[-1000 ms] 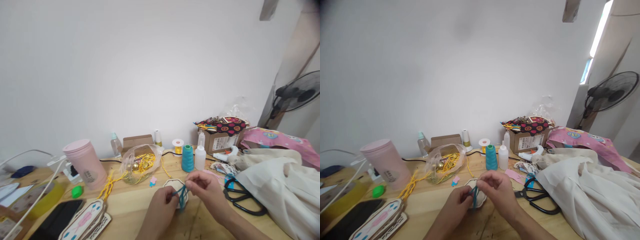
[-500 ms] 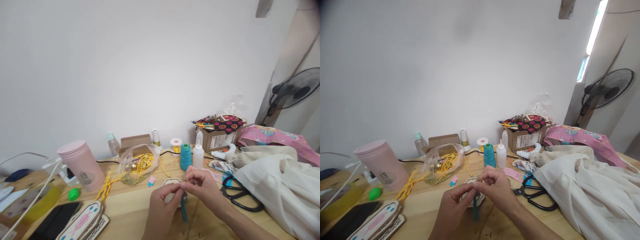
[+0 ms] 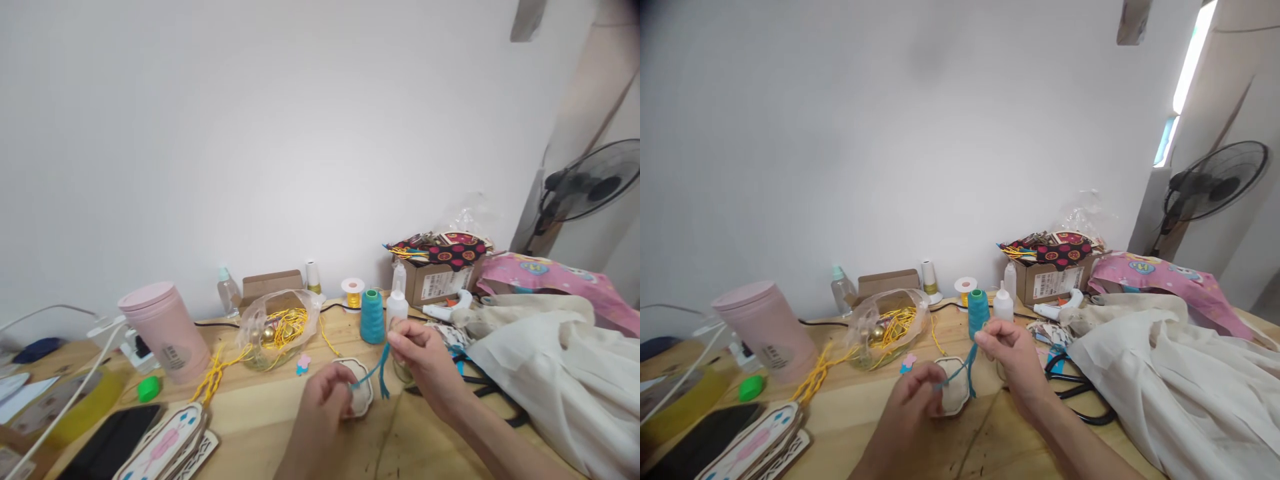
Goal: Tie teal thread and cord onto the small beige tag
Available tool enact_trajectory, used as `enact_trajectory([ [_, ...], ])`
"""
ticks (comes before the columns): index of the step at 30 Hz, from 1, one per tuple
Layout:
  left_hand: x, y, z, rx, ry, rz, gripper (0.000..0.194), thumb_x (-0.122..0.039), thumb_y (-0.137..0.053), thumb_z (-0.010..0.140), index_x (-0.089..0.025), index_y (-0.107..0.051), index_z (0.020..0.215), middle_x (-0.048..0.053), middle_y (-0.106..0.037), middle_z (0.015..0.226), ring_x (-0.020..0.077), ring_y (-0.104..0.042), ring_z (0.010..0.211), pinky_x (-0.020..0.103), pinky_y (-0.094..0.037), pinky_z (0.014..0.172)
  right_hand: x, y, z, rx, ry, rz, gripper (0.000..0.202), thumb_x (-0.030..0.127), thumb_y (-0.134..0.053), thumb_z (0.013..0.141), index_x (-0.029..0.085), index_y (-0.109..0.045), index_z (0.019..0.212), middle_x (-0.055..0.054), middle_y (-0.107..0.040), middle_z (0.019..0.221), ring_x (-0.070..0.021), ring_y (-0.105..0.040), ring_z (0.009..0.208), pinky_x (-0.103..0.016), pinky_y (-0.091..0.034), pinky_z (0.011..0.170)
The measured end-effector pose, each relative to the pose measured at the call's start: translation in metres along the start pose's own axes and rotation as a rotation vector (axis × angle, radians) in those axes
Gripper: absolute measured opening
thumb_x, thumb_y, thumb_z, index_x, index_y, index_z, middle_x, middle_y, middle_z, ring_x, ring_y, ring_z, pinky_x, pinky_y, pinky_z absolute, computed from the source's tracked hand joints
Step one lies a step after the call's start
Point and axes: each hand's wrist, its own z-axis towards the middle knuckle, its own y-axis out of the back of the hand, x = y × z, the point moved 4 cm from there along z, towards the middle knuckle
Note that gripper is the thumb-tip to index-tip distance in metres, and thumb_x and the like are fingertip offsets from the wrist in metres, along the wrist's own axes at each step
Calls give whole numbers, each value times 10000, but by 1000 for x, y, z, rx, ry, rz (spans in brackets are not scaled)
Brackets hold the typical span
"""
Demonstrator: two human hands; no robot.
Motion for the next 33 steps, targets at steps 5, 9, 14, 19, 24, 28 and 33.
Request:
enact_trajectory([
  [5, -19, 7, -1, -125, -204, 55, 189, -259, -613, 681, -205, -676, 850, 35, -659, 896, 205, -548, 892, 266, -396, 782, 0, -9, -6, 32, -12, -52, 222, 304, -715, 586, 163, -568, 497, 30, -452, 556, -111, -393, 541, -231, -299, 508],
  [9, -12, -8, -2, 107, -159, 76, 173, -286, -585, 722, -188, -709, 792, 23, -655, 709, 182, -549, 731, 259, -398, 683, -3, -18, -10, 81, -31, -56, 210, 286, -728, 563, 155, -587, 478, 30, -464, 528, -108, -407, 513, -227, -304, 484],
  [14, -3, -16, -1, 175, -44, 19, 194, -300, -578, 709, -155, -706, 689, -13, -561, 551, 107, -433, 530, 212, -328, 518, -5, -15, -8, 45, -21, -23, 222, 288, -707, 595, 162, -557, 490, 36, -450, 550, -107, -399, 546, -223, -312, 513],
  [19, 5, -18, -1, 180, 13, 78, 120, -154, -592, 630, -132, -700, 581, 0, -575, 491, 112, -471, 484, 218, -353, 499, -5, -5, -4, 2, -1, 17, 266, 314, -647, 672, 173, -500, 501, 53, -380, 523, -91, -336, 491, -219, -272, 474],
  [24, 1, -2, 2, -18, -51, 123, 175, -167, -563, 667, -171, -693, 784, 28, -645, 715, 133, -530, 564, 228, -408, 519, 1, 1, 0, -13, 43, 19, 283, 333, -652, 659, 174, -496, 486, 45, -385, 521, -98, -342, 498, -223, -267, 463],
  [28, -14, 1, -1, -58, -202, 110, 206, -271, -587, 708, -218, -678, 884, 43, -648, 965, 197, -543, 907, 264, -412, 770, 1, -8, -5, 27, 42, -18, 204, 269, -703, 607, 164, -563, 504, 31, -446, 554, -106, -396, 540, -226, -312, 502],
  [33, -11, -13, -3, 115, -89, 17, 151, -254, -587, 710, -156, -682, 647, -6, -596, 588, 124, -497, 594, 211, -368, 577, -8, -22, -11, 125, 1, -20, 187, 254, -716, 584, 156, -588, 488, 24, -477, 544, -103, -437, 484, -230, -334, 461],
])
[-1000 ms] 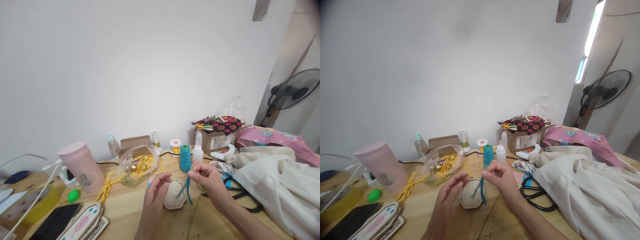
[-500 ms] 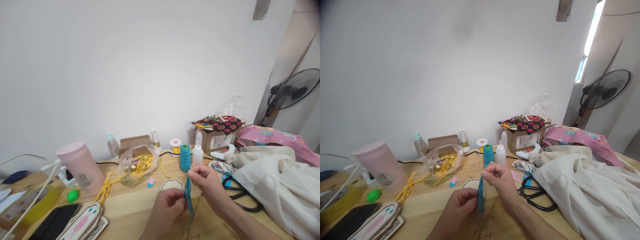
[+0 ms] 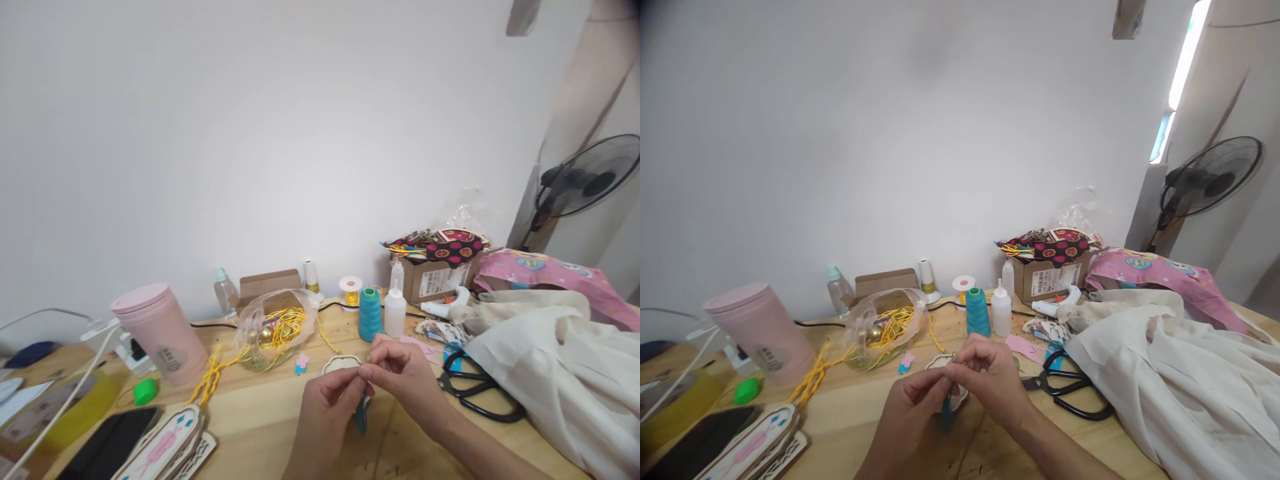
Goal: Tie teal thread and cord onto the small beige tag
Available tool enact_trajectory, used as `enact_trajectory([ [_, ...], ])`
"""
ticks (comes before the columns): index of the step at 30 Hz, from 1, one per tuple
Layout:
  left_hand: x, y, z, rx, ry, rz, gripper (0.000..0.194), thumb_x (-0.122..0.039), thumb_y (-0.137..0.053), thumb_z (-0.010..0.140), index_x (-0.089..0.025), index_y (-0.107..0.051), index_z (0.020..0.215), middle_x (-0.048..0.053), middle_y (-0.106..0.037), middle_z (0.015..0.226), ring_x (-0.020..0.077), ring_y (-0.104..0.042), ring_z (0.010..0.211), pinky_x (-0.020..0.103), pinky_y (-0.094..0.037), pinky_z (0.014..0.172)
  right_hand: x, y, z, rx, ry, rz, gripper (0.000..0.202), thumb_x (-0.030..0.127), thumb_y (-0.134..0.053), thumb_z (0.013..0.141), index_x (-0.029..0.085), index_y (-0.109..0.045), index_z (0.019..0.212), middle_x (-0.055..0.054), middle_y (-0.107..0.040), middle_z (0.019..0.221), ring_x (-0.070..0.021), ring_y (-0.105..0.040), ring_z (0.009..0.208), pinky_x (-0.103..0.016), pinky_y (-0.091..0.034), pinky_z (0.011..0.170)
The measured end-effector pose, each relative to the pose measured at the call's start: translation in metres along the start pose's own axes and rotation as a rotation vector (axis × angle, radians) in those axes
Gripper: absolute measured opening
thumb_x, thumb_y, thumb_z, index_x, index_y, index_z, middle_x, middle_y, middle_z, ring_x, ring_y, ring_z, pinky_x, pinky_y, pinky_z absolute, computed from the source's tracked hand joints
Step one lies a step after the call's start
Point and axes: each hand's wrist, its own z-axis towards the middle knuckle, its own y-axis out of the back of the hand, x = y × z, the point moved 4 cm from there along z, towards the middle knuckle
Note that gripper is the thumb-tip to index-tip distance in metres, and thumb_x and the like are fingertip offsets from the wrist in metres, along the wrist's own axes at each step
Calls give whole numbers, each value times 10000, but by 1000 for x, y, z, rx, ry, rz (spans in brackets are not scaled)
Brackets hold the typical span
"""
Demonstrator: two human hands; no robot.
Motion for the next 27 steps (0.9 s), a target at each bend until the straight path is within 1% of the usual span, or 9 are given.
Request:
enact_trajectory([
  [3, 4, -3, 1, 42, 57, -85, 176, -226, -546, 690, -140, -611, 550, -36, -483, 482, 97, -400, 500, 208, -322, 517, -2, 1, 1, -10, -1, 9, 183, 237, -707, 598, 158, -582, 490, 29, -467, 545, -104, -432, 520, -226, -337, 496],
  [7, 11, -7, -1, 140, 140, -173, 124, -176, -473, 622, -169, -516, 505, -69, -362, 432, 96, -365, 451, 244, -367, 553, -2, 5, 1, -37, -5, 23, 198, 233, -702, 609, 159, -559, 494, 38, -441, 544, -100, -394, 548, -221, -315, 526],
  [12, 16, -3, -2, 205, 231, -213, 125, -146, -414, 534, -185, -447, 420, -50, -384, 399, 99, -374, 395, 278, -399, 512, -2, 15, 5, -106, -5, 50, 275, 312, -648, 676, 171, -499, 494, 53, -378, 512, -92, -329, 501, -226, -259, 486],
  [14, 14, 6, 2, 143, 209, -193, 145, -140, -414, 517, -189, -435, 382, -45, -388, 364, 96, -364, 362, 250, -366, 447, 0, 22, 7, -137, 5, 53, 285, 332, -635, 686, 174, -490, 499, 56, -365, 500, -91, -311, 483, -231, -235, 470],
  [16, 10, 17, 7, 18, 145, -166, 161, -132, -433, 537, -186, -453, 387, -42, -418, 369, 96, -376, 372, 219, -327, 416, 4, 26, 9, -159, 18, 49, 282, 336, -635, 684, 176, -491, 502, 56, -367, 496, -93, -308, 481, -235, -224, 467],
  [19, 1, 28, 7, -179, 13, -126, 108, -131, -514, 640, -179, -595, 587, -39, -548, 561, 100, -490, 584, 184, -377, 586, 9, 25, 8, -163, 27, 26, 251, 306, -664, 655, 172, -520, 499, 49, -399, 516, -97, -334, 505, -236, -239, 484],
  [21, -3, 26, 4, -219, -28, -95, 124, -195, -561, 696, -205, -641, 791, -17, -628, 758, 130, -536, 769, 208, -382, 721, 9, 18, 5, -142, 21, 4, 216, 267, -696, 617, 165, -552, 493, 41, -431, 535, -101, -362, 528, -235, -257, 500],
  [24, -7, 10, 2, -72, -89, -9, 163, -235, -599, 711, -206, -663, 858, 22, -650, 881, 182, -540, 871, 264, -375, 795, 7, 7, 1, -92, -5, -20, 178, 228, -722, 574, 154, -592, 479, 34, -455, 523, -102, -378, 517, -234, -260, 491],
  [27, -4, -2, 2, 87, -107, 49, 133, -241, -568, 749, -185, -687, 728, 20, -633, 791, 165, -530, 764, 256, -384, 727, 1, 1, 0, -52, -44, -2, 188, 238, -731, 552, 148, -593, 463, 32, -469, 503, -99, -388, 491, -231, -269, 476],
])
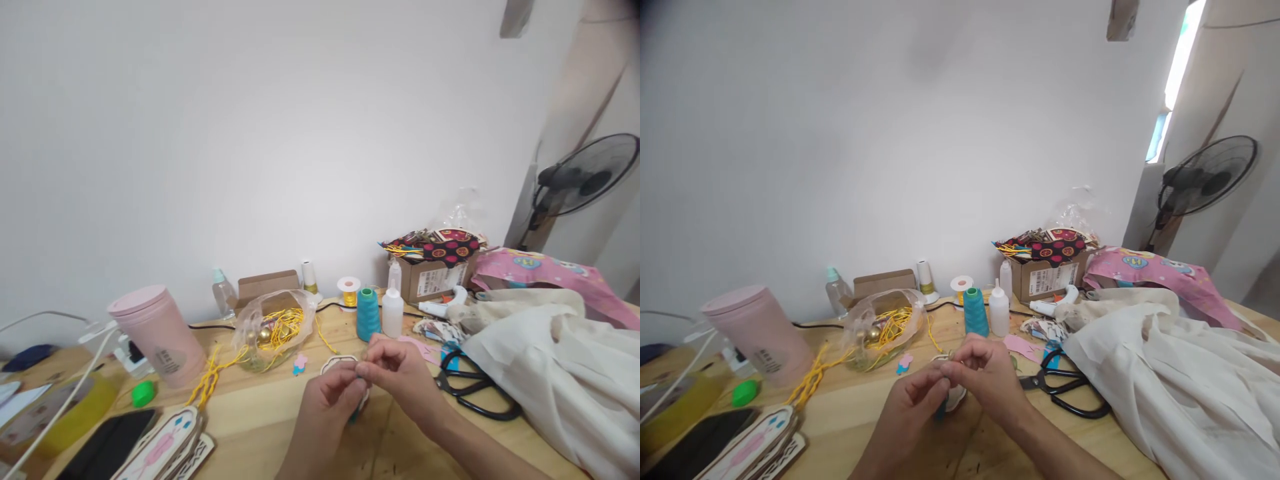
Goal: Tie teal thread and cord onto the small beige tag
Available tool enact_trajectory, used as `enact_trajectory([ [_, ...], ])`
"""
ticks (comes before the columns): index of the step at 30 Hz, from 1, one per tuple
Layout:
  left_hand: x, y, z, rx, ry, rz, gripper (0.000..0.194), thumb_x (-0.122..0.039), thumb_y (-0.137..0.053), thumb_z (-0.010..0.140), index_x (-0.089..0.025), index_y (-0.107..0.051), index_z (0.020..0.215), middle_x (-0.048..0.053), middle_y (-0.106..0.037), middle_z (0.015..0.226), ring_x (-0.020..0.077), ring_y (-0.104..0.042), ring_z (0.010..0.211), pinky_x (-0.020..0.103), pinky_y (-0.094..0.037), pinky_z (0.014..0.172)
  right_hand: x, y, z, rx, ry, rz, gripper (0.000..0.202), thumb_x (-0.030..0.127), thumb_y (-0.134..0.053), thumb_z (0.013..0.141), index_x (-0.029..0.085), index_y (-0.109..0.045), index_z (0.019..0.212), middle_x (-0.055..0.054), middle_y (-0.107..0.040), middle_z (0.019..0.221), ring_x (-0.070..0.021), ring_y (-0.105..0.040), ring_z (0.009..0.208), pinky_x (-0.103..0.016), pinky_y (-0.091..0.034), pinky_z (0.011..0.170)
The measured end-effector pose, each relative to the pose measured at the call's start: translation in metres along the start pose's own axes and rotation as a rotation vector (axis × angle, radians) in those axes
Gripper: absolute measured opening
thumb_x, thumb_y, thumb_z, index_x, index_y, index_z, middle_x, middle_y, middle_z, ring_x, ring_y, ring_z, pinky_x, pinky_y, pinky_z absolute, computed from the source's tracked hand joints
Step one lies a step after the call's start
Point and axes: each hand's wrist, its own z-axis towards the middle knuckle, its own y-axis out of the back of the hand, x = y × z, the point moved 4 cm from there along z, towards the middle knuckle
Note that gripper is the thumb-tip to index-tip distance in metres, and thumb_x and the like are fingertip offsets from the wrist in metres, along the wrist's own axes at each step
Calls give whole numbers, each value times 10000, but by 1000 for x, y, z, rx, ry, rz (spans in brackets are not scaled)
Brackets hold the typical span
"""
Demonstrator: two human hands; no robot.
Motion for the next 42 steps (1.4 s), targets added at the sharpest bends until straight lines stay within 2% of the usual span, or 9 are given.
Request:
enact_trajectory([
  [4, 12, 0, -2, 30, 59, -150, 257, -290, -544, 774, -171, -632, 564, 34, -640, 851, 158, -523, 767, 257, -385, 709, -4, 4, 2, -1, -56, 75, 246, 302, -681, 630, 157, -548, 482, 35, -470, 503, -101, -415, 506, -232, -310, 518],
  [7, 18, -1, -4, 57, 146, -480, 252, -283, -579, 750, -161, -620, 533, 79, -650, 954, 213, -507, 947, 328, -381, 820, -6, 11, 3, -49, -86, 132, 262, 342, -657, 659, 165, -519, 523, 57, -412, 489, -83, -360, 475, -219, -284, 492],
  [10, 17, 1, -4, 42, 231, -782, 205, -224, -590, 729, -149, -632, 543, 94, -674, 907, 229, -537, 938, 401, -390, 853, -8, 14, 5, -79, -103, 170, 279, 381, -667, 637, 161, -516, 557, 57, -396, 513, -76, -323, 470, -213, -257, 471],
  [14, 14, 18, -1, -170, 264, -979, 241, -171, -509, 758, -153, -636, 554, 68, -693, 774, 191, -599, 815, 419, -408, 856, -7, 17, 7, -104, -91, 167, 307, 407, -678, 619, 162, -508, 547, 55, -383, 511, -80, -307, 475, -217, -238, 469],
  [18, 10, 30, 0, -392, 133, -778, 125, -222, -590, 729, -166, -659, 642, 30, -682, 772, 146, -597, 765, 317, -458, 784, -2, 16, 6, -105, -62, 118, 301, 359, -689, 624, 168, -502, 486, 56, -389, 487, -89, -303, 487, -225, -239, 481],
  [23, 13, 13, 2, -279, 111, -429, 227, -173, -753, 560, -171, -692, 778, 32, -701, 769, 141, -608, 756, 221, -470, 697, 0, 6, 1, -62, -54, 73, 235, 297, -723, 573, 159, -555, 484, 44, -442, 536, -106, -375, 550, -228, -290, 535],
  [28, 18, 8, -1, -278, 163, -416, 188, -148, -770, 527, -162, -696, 699, 11, -697, 661, 106, -607, 641, 189, -479, 614, -5, 3, 1, -43, -54, 65, 237, 287, -718, 575, 160, -548, 471, 52, -429, 523, -99, -360, 530, -224, -287, 521],
  [36, 15, 6, -4, -262, 203, -820, 345, -78, -769, 529, -183, -672, 842, 6, -672, 733, 83, -614, 637, 189, -518, 624, -13, 6, 2, -50, -85, 99, 295, 340, -687, 617, 163, -497, 477, 60, -394, 492, -91, -333, 501, -218, -266, 500],
  [42, 1, 15, -7, -88, 137, -1202, 331, -54, -668, 637, -136, -621, 954, -11, -577, 679, 24, -545, 533, 120, -470, 536, -12, 10, 4, -88, -108, 105, 310, 402, -687, 594, 165, -509, 505, 64, -370, 479, -80, -309, 459, -216, -240, 460],
])
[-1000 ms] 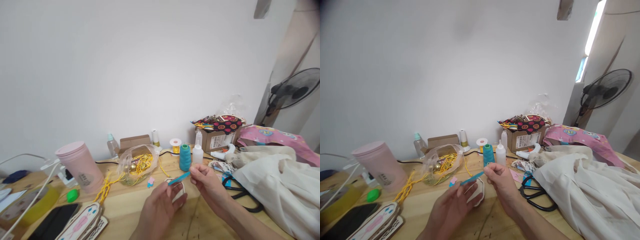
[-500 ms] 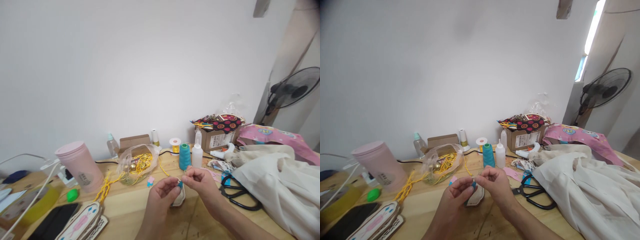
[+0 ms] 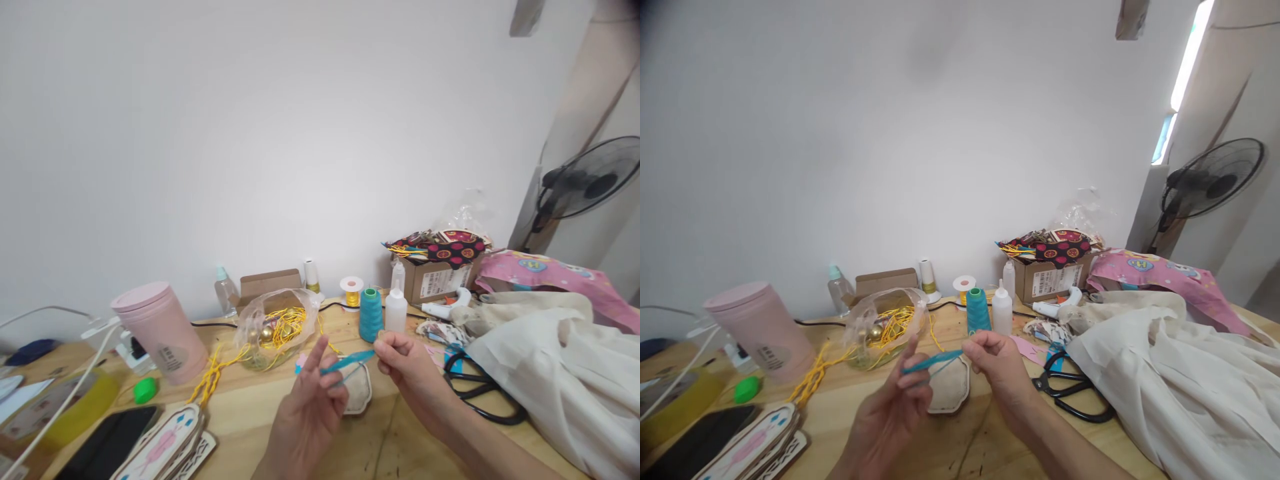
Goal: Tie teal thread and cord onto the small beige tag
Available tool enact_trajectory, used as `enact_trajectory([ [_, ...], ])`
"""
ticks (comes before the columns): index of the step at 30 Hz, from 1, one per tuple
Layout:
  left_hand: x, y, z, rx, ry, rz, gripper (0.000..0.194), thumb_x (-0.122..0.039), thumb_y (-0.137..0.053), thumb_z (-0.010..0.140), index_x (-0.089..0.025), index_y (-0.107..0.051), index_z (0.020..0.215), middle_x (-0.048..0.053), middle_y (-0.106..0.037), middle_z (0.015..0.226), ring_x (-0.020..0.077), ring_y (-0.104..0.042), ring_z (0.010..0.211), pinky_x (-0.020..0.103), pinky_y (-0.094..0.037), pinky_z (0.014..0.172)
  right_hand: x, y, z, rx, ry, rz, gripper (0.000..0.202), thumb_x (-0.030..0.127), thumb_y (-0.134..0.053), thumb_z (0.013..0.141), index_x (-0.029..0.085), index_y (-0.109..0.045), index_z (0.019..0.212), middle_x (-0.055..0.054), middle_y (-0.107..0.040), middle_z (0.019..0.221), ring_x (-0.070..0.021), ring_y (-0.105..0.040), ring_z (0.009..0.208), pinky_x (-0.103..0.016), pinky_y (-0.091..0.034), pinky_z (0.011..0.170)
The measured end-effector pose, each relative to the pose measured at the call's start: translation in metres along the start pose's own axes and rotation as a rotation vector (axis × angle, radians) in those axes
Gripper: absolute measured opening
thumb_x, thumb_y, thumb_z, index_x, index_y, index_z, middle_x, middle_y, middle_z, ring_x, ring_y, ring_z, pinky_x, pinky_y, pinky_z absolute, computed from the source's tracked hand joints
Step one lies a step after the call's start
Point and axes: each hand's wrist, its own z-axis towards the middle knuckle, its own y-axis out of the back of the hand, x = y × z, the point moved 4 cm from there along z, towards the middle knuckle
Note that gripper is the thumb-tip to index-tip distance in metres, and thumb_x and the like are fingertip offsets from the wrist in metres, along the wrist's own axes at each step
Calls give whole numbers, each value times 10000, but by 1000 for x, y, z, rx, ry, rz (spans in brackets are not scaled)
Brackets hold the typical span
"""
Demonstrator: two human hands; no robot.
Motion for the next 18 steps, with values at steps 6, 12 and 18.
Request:
enact_trajectory([
  [6, -26, 3, 6, -111, -223, 235, 155, -154, -611, 706, -166, -635, 859, -44, -544, 631, 27, -509, 499, 129, -431, 488, 12, 2, 0, -37, 49, -66, 309, 377, -716, 563, 168, -515, 457, 46, -410, 505, -94, -346, 498, -220, -274, 476],
  [12, 2, 6, 9, -233, -209, 794, 176, -124, -759, 531, -144, -693, 694, 28, -690, 671, 126, -599, 660, 196, -467, 619, 11, -7, -3, 21, 65, -123, 243, 323, -737, 529, 157, -571, 467, 37, -453, 520, -100, -382, 514, -223, -303, 491],
  [18, 8, 10, 9, -210, -167, 848, 182, -161, -764, 523, -172, -700, 693, -1, -671, 604, 114, -572, 585, 198, -432, 553, 5, -8, -5, 57, 58, -126, 249, 336, -726, 546, 164, -563, 470, 38, -453, 527, -105, -390, 525, -223, -317, 499],
])
